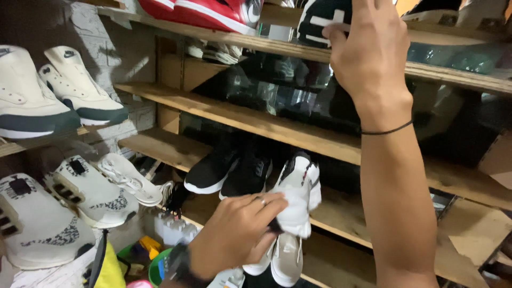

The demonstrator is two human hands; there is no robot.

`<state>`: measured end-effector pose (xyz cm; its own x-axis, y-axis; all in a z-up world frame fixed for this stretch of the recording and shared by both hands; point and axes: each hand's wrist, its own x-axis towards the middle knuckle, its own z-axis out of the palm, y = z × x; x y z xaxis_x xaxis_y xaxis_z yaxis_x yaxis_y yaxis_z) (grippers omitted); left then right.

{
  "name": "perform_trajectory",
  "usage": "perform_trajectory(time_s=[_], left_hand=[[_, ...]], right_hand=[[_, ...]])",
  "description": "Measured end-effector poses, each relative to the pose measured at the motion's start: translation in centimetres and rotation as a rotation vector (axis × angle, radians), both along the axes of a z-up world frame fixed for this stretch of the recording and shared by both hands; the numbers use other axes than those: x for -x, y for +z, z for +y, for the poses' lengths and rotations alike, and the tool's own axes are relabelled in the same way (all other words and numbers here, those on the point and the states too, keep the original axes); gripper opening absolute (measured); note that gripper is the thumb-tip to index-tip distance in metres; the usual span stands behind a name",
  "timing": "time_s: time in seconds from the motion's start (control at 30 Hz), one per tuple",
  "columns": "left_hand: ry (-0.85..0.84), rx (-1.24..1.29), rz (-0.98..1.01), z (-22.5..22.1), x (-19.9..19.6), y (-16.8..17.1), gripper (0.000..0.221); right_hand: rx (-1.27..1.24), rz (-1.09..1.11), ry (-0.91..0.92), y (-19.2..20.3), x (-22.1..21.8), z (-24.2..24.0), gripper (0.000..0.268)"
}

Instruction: Organizing and placing various shoes onto wooden storage shelves after inspection or cleaning.

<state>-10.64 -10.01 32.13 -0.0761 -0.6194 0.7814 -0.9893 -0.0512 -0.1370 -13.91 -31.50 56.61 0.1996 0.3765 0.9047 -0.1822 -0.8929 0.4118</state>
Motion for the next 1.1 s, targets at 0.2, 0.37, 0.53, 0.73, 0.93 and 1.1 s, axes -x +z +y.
perform_trajectory(time_s=[0.2, 0.37, 0.53, 0.73, 0.93, 1.1], left_hand=[[-0.069, 0.12, 0.088, 7.3, 3.8, 1.6, 0.062], [0.239, 0.255, -0.023, 11.8, 7.0, 3.1, 0.06], [0.429, 0.299, 0.029, 14.9, 9.2, 4.8, 0.042], [0.53, 0.311, 0.032, 15.9, 9.5, 8.4, 0.073], [0.557, 0.335, -0.369, 14.1, 6.5, 13.5, 0.059], [0.31, 0.384, -0.517, 10.6, 2.9, 18.4, 0.048]], right_hand=[[-0.11, 0.085, -0.024, 0.2, 1.3, 2.2, 0.082], [-0.13, 0.103, -0.03, 0.3, 1.5, 1.9, 0.063], [-0.134, 0.096, -0.068, 0.4, 1.1, 1.5, 0.064], [-0.103, 0.07, -0.098, 0.3, 1.4, 1.6, 0.067], [-0.091, 0.085, -0.149, 0.5, 1.5, 1.2, 0.082], [-0.094, 0.094, -0.118, 0.5, 1.7, 0.6, 0.077]])
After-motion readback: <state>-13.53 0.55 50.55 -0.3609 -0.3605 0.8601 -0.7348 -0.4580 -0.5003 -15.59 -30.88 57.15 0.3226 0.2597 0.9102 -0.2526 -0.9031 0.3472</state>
